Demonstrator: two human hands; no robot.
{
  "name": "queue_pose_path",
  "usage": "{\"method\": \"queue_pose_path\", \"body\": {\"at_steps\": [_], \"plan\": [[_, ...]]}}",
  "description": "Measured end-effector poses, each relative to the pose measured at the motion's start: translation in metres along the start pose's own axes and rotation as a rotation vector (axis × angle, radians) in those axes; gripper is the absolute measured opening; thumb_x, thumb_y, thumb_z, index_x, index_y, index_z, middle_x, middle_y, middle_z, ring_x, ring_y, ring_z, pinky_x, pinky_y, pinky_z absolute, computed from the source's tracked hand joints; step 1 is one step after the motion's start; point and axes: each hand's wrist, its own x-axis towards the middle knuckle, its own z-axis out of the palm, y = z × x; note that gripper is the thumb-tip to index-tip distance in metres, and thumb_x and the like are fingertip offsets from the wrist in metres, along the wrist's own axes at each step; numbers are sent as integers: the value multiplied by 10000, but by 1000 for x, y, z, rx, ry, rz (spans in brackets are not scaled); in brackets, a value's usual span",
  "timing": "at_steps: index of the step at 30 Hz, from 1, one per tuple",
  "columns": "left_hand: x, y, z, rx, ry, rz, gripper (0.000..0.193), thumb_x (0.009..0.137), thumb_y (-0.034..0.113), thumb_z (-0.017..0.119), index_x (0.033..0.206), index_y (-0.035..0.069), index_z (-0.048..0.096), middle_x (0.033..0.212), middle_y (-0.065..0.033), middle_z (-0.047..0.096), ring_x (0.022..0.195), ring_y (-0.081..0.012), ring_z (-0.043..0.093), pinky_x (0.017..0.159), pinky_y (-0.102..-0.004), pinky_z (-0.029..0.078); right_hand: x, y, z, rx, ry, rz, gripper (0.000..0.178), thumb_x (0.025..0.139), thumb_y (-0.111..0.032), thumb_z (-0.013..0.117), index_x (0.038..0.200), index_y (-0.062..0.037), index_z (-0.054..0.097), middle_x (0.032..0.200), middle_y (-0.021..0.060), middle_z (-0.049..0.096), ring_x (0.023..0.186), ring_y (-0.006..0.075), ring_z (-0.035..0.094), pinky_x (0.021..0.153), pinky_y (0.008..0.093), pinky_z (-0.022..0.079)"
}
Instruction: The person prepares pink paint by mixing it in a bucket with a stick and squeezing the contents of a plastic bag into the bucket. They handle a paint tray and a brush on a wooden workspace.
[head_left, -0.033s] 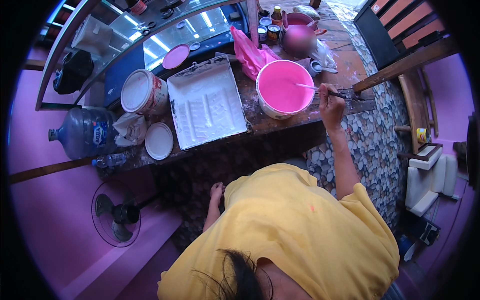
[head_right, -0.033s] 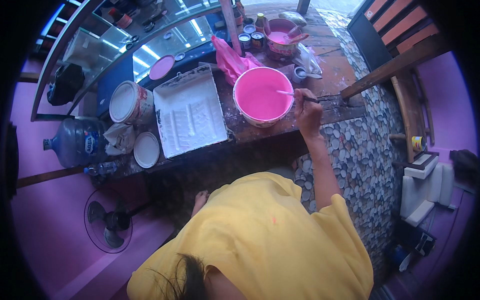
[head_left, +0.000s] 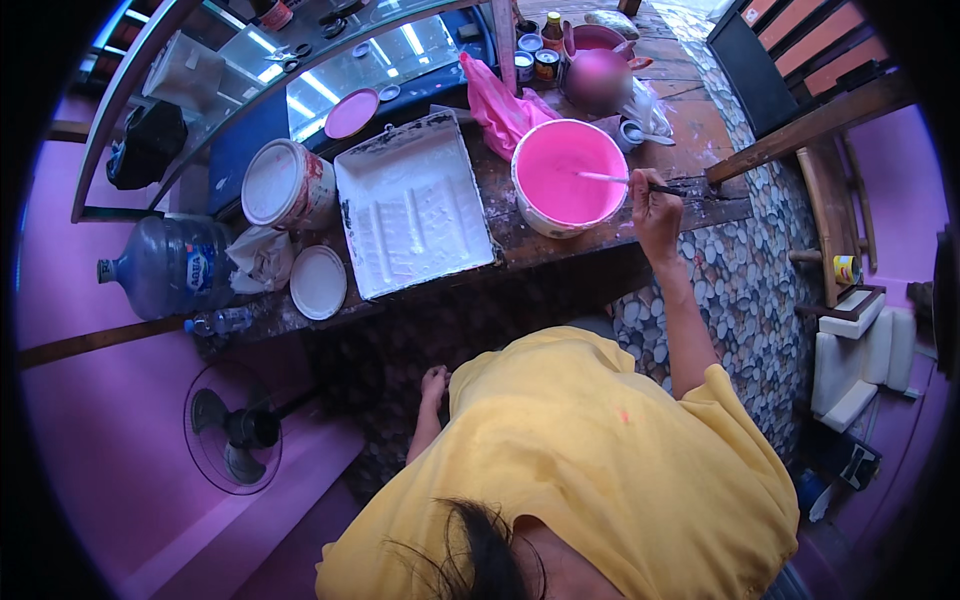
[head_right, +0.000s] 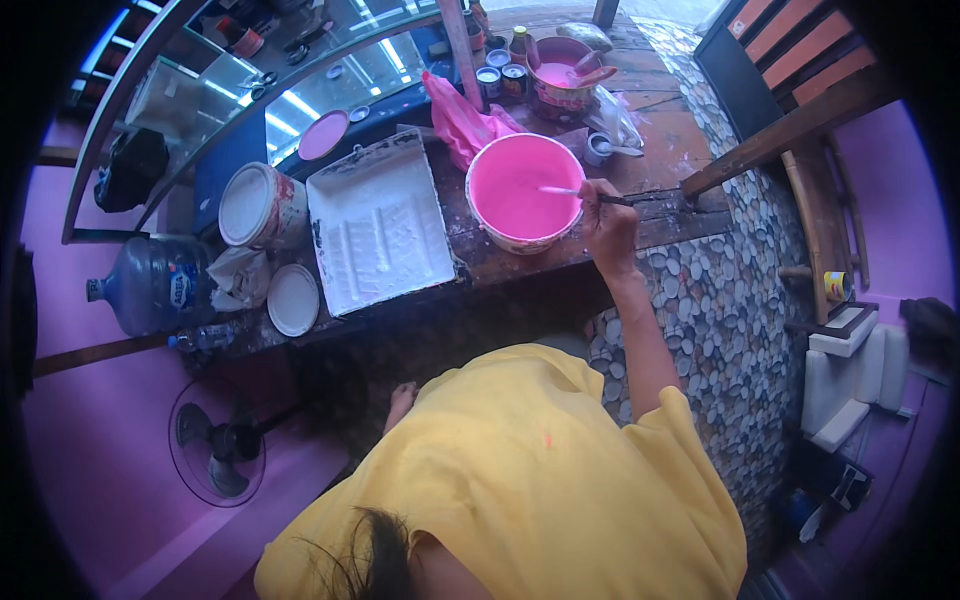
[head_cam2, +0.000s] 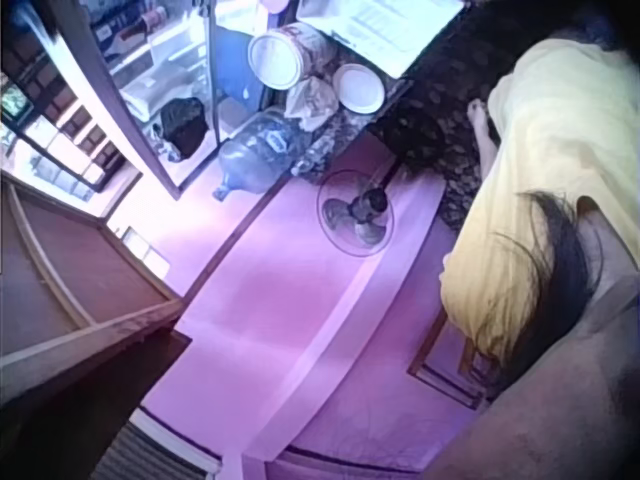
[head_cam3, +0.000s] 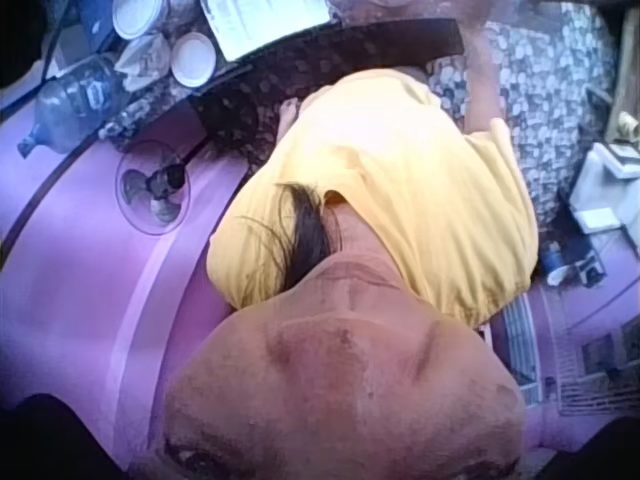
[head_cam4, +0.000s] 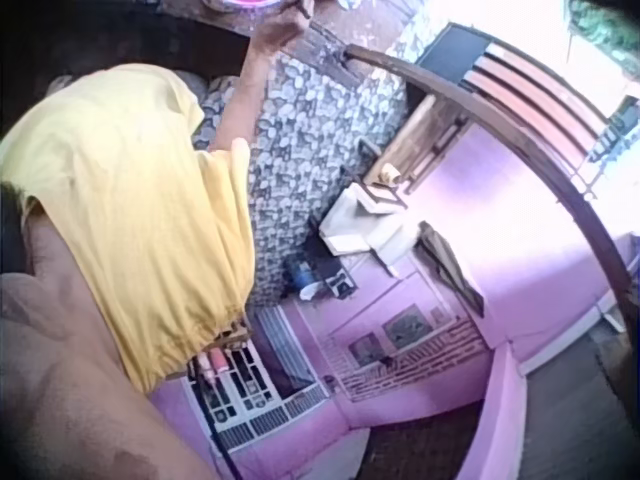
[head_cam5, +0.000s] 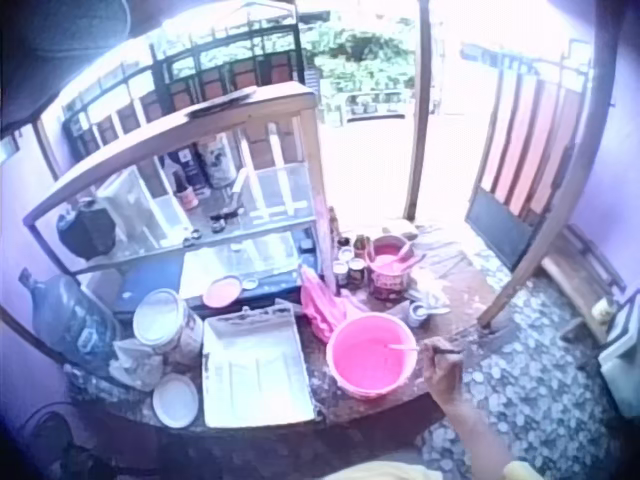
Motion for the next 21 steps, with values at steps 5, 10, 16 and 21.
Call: {"method": "queue_pose_path", "body": {"at_steps": [5, 10, 16, 21], "plan": [[0, -8, -2, -42, -21, 3, 288, 903, 242, 533, 1135, 70, 530, 926, -61, 615, 802, -148, 607, 631, -281, 499, -8, 0, -7, -84, 26, 21, 179, 918, -154, 512, 814, -23, 576, 656, 146, 571, 590, 331, 577, 515, 361, 422], [-3, -8, -1, 18, -17, 4, 284, 903, 238, 532, 1133, 72, 531, 931, -61, 616, 806, -149, 607, 633, -288, 503, -4, 3, 1, -26, 56, 36, 197, 923, -165, 504, 803, -25, 573, 641, 138, 570, 570, 325, 574, 511, 370, 421], [10, -16, -3, -80, -21, 48, 271, 902, 238, 534, 1118, 75, 543, 926, -58, 617, 807, -145, 608, 638, -291, 504, -7, 8, -6, -72, 85, 55, 196, 924, -167, 505, 805, -24, 566, 601, 124, 554, 535, 294, 564, 494, 354, 416], [3, -6, 1, 80, 6, 3, 268, 899, 231, 533, 1124, 85, 543, 924, -44, 619, 802, -135, 607, 629, -273, 486, -14, 12, 9, 62, 30, 72, 224, 936, -182, 492, 788, -27, 556, 547, 87, 497, 492, 208, 533, 475, 314, 387]]}}
